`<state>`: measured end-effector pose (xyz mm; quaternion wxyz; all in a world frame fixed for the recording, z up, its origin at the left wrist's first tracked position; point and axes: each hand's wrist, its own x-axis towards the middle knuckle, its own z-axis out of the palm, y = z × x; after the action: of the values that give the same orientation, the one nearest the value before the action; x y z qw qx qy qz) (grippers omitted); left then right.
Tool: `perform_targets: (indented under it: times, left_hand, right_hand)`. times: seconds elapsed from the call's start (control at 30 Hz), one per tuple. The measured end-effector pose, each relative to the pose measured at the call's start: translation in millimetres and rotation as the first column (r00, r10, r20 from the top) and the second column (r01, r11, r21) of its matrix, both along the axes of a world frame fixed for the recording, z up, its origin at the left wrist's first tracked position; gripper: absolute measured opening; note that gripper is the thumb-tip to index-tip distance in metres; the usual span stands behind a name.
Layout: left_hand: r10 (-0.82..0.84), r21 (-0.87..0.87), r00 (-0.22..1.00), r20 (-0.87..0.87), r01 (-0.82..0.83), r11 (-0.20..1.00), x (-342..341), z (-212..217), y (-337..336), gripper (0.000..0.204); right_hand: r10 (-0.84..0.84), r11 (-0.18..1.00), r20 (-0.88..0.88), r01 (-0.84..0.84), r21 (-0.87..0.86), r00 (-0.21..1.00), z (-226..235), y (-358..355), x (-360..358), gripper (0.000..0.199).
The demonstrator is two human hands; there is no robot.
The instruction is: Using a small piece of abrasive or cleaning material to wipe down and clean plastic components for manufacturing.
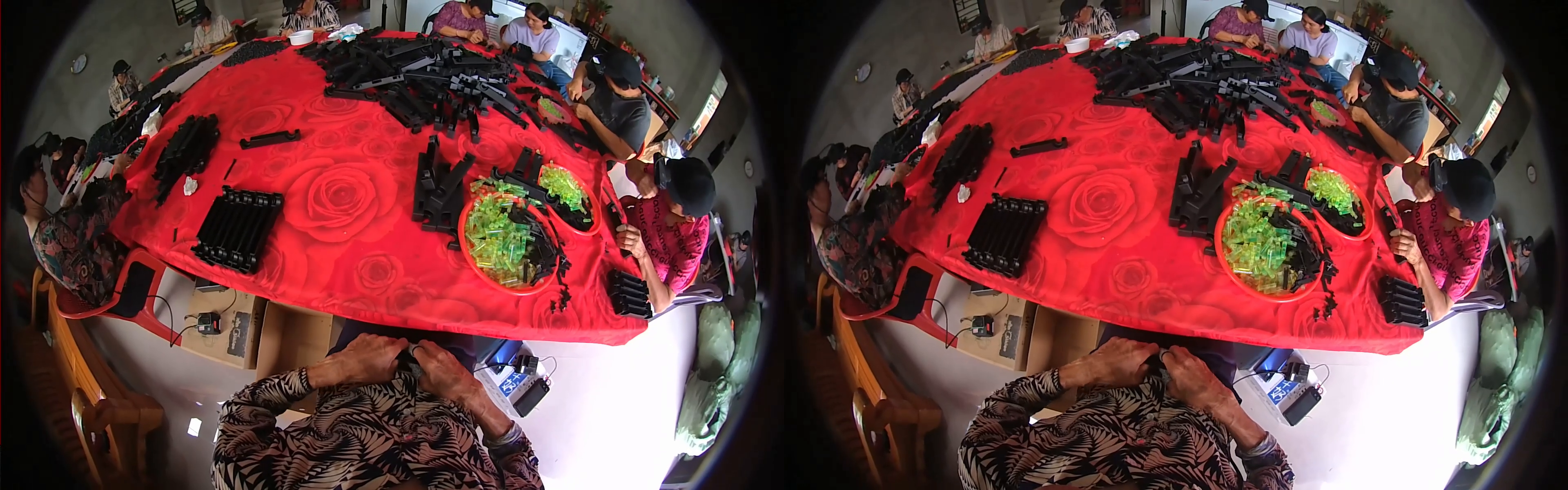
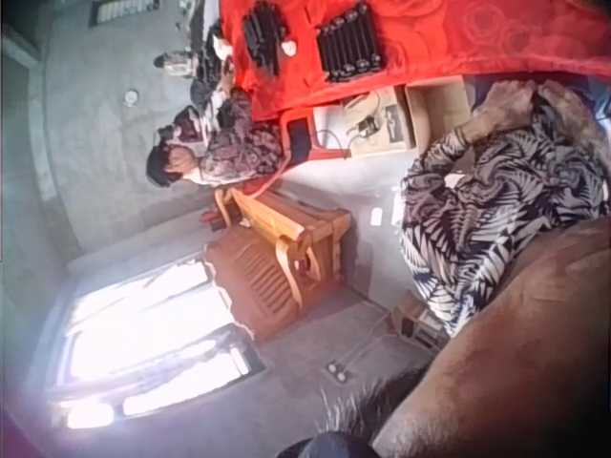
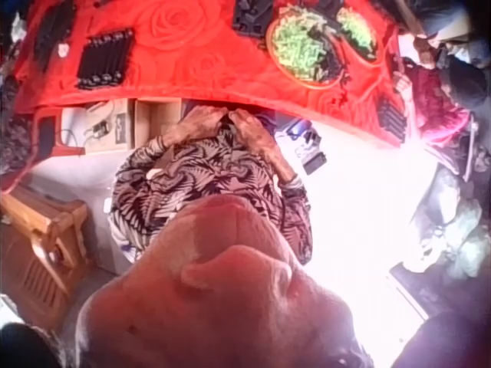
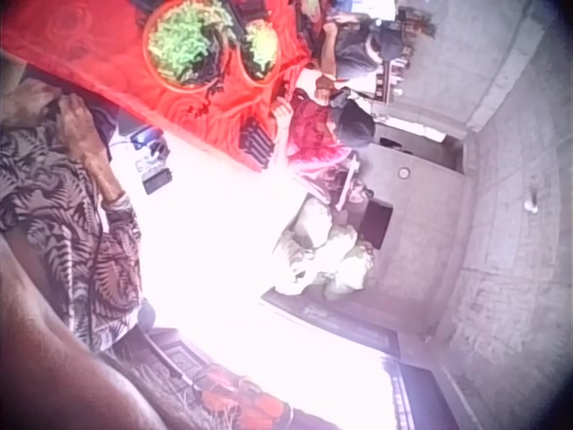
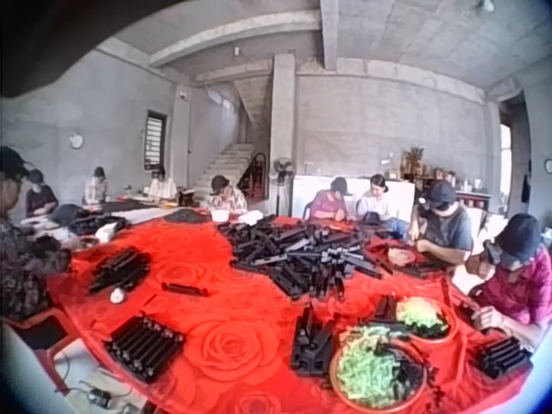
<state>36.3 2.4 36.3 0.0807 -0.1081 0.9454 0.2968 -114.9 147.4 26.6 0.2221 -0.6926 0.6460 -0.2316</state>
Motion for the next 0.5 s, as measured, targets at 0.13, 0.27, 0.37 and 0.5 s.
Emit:
perform_targets:
  times: [0.13, 0.27, 0.37, 0.5]
  left_hand:
    - [-0.061, 0.035, 0.998, -0.005, 0.061, 0.998, -1.0, -5.2, -9.4, 0.036]
    - [-0.051, 0.172, 0.998, -0.025, 0.055, 0.984, -2.6, 8.8, -16.4, 0.036]
    - [-0.03, 0.205, 0.998, 0.058, 0.018, 0.979, -5.4, 25.4, -16.0, 0.036]
    - [0.086, 0.214, 0.989, 0.116, -0.11, 0.971, -0.4, 26.7, -14.1, 0.035]
  right_hand:
    - [0.051, 0.998, -0.015, -0.051, 0.049, 0.999, 4.0, -2.5, -8.3, 0.044]
    - [0.074, 0.982, 0.06, -0.083, 0.167, 0.995, 10.8, -7.9, -14.0, 0.045]
    - [0.078, 0.985, 0.073, -0.088, 0.149, 0.994, 9.0, -7.7, -15.5, 0.048]
    - [0.038, 0.989, 0.034, -0.033, -0.142, 0.999, 26.7, -6.7, -5.8, 0.051]
